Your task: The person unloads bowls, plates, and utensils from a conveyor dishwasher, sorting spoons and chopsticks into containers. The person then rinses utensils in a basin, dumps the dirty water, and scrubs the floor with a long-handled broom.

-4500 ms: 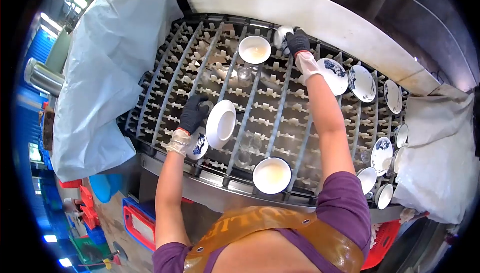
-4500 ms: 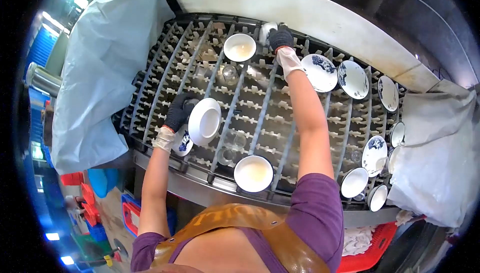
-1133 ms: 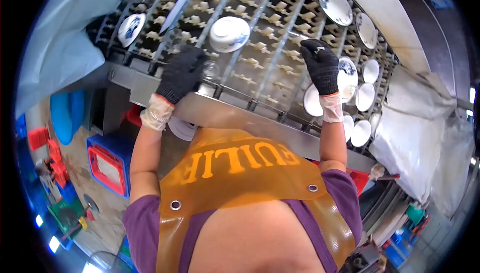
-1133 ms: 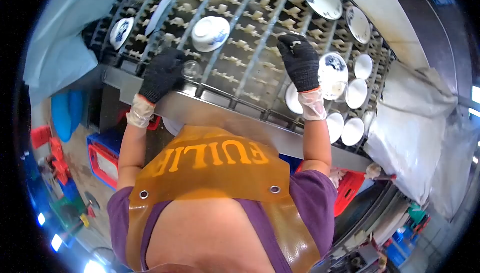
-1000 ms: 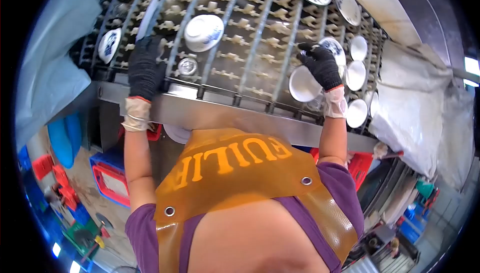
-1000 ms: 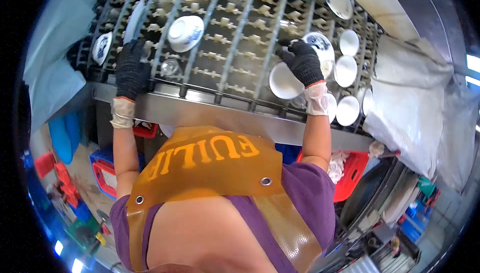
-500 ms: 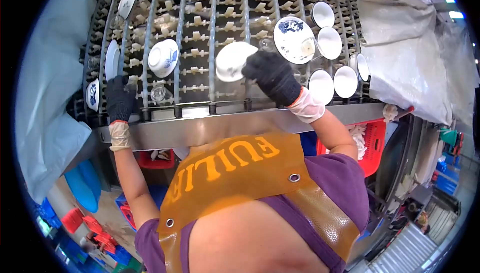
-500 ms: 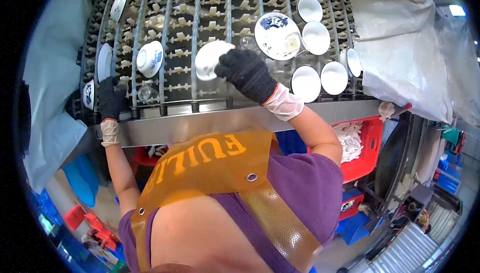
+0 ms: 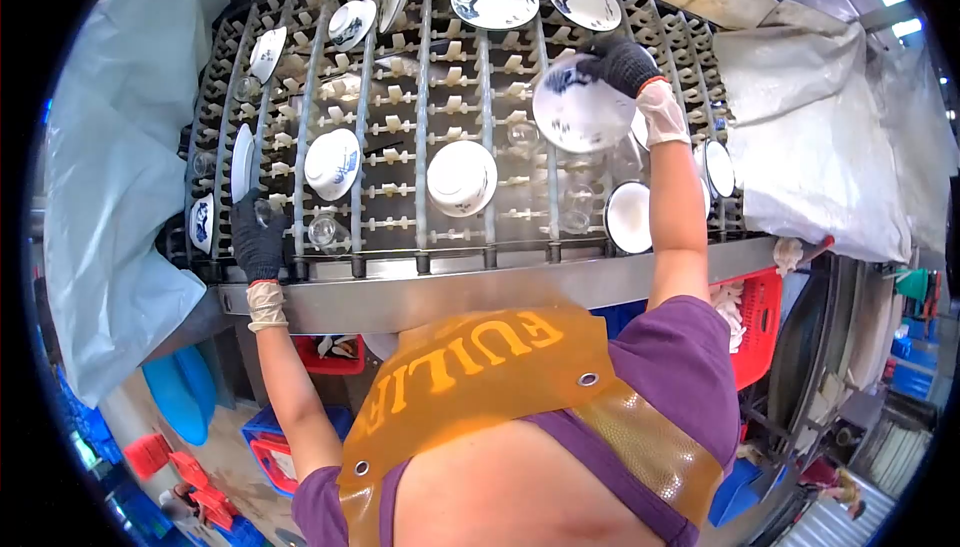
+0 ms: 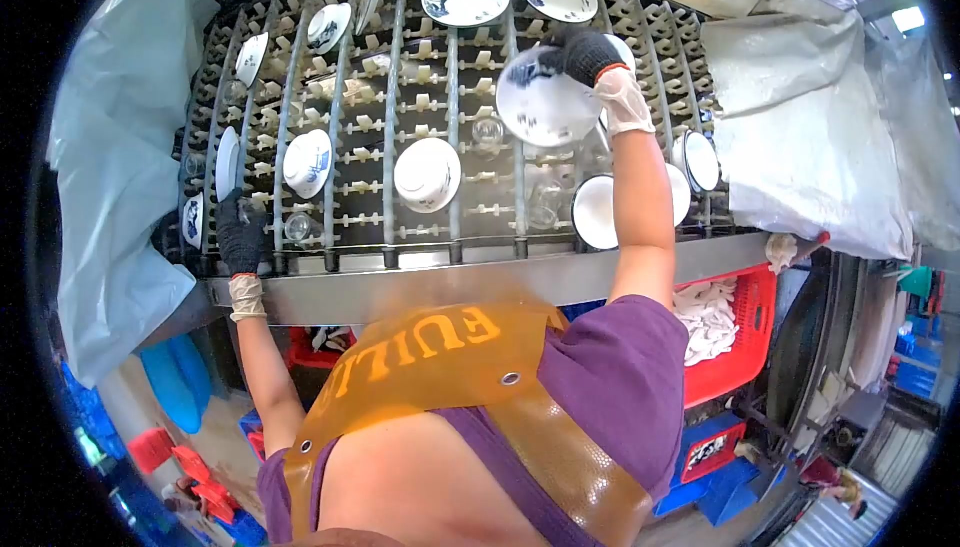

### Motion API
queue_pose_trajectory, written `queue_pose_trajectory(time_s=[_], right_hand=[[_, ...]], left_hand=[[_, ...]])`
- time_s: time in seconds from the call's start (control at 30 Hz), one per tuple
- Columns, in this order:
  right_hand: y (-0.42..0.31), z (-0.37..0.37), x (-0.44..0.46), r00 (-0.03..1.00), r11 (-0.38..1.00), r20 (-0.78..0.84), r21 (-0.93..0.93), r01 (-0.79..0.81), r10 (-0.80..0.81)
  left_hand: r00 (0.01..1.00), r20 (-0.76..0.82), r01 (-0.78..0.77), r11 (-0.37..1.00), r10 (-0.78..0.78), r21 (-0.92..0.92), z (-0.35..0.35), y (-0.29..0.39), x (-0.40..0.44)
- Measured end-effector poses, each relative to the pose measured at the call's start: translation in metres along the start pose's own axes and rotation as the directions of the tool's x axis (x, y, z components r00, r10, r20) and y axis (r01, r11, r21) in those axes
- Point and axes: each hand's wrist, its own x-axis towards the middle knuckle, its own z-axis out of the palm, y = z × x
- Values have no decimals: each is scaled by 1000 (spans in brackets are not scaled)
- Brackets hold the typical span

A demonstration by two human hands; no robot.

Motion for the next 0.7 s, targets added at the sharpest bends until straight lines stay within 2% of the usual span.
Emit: queue_pose_trajectory(time_s=[0.03, 0.07, 0.1, 0.13, 0.17, 0.2, 0.23, 0.27, 0.3, 0.33, 0.37, 0.4, 0.43, 0.47, 0.5, 0.53, 0.57, 0.63, 0.67, 0.7], right_hand=[[-4, -1, 1, 978, 986, -183, -117, -121, 98], [-7, -5, 4, 969, 982, -233, -143, -120, 84], [-14, -14, 7, 957, 978, -282, -169, -120, 69], [-21, -22, 12, 981, 978, -135, -140, -158, 139], [-23, -18, 23, 982, 979, -137, -139, -149, 130], [-23, -11, 36, 999, 976, -31, -215, -39, 33], [-27, -4, 47, 995, 958, 80, -277, 77, -57], [-30, 1, 57, 998, 981, 16, -186, 56, -54], [-43, -6, 65, 996, 984, -76, -177, 29, -43], [-36, 0, 85, 990, 993, -142, -112, -25, 9], [-23, 15, 118, 976, 996, -206, -41, -76, 66], [4, 42, 160, 984, 998, -170, -30, -58, 53], [6, 53, 175, 983, 994, -168, -67, -81, 68], [0, 52, 180, 982, 990, -132, -34, -137, 131], [-6, 51, 187, 977, 982, -94, -4, -191, 190], [4, 58, 207, 976, 982, -102, -2, -191, 190], [-4, 44, 206, 967, 968, -54, 36, -248, 250], [-12, 31, 208, 978, 969, -147, 220, -113, 148], [-20, 32, 212, 943, 957, -314, 288, -19, 113], [-41, 19, 199, 952, 864, -281, 503, 37, 122]], left_hand=[[996, -85, -31, 999, 28, -39, -2, 3, -1], [996, -82, -29, 999, 26, -36, -8, 7, -3], [993, -111, 27, 983, -47, -180, -20, 18, -3], [983, -133, 76, 943, -125, -323, -33, 28, -2], [967, -150, 117, 881, -207, -459, -40, 33, -2], [974, -164, 54, 865, -155, -499, -43, 31, -1], [972, -175, 52, 869, -157, -492, -51, 43, 1], [991, -22, 96, 831, -129, -548, -61, 60, 1], [988, 128, 147, 790, -87, -595, -72, 81, 3], [939, 343, 237, 783, -32, -575, -81, 100, 6], [919, 380, 111, 857, 104, -503, -79, 121, 11], [860, 477, 63, 889, 183, -454, -71, 131, 12], [803, 514, -103, 919, 303, -380, -59, 139, 12], [709, 640, -109, 942, 298, -318, -52, 160, 16], [644, 720, -181, 966, 257, -182, -38, 167, 15], [630, 751, -267, 963, 201, -34, -23, 174, 11], [612, 766, -257, 966, 195, -40, -8, 174, 11], [775, 599, -217, 975, 203, -51, 15, 174, 6], [715, 698, -6, 999, 28, -33, 18, 183, 12], [715, 698, -7, 999, 31, -38, 23, 185, 13]])
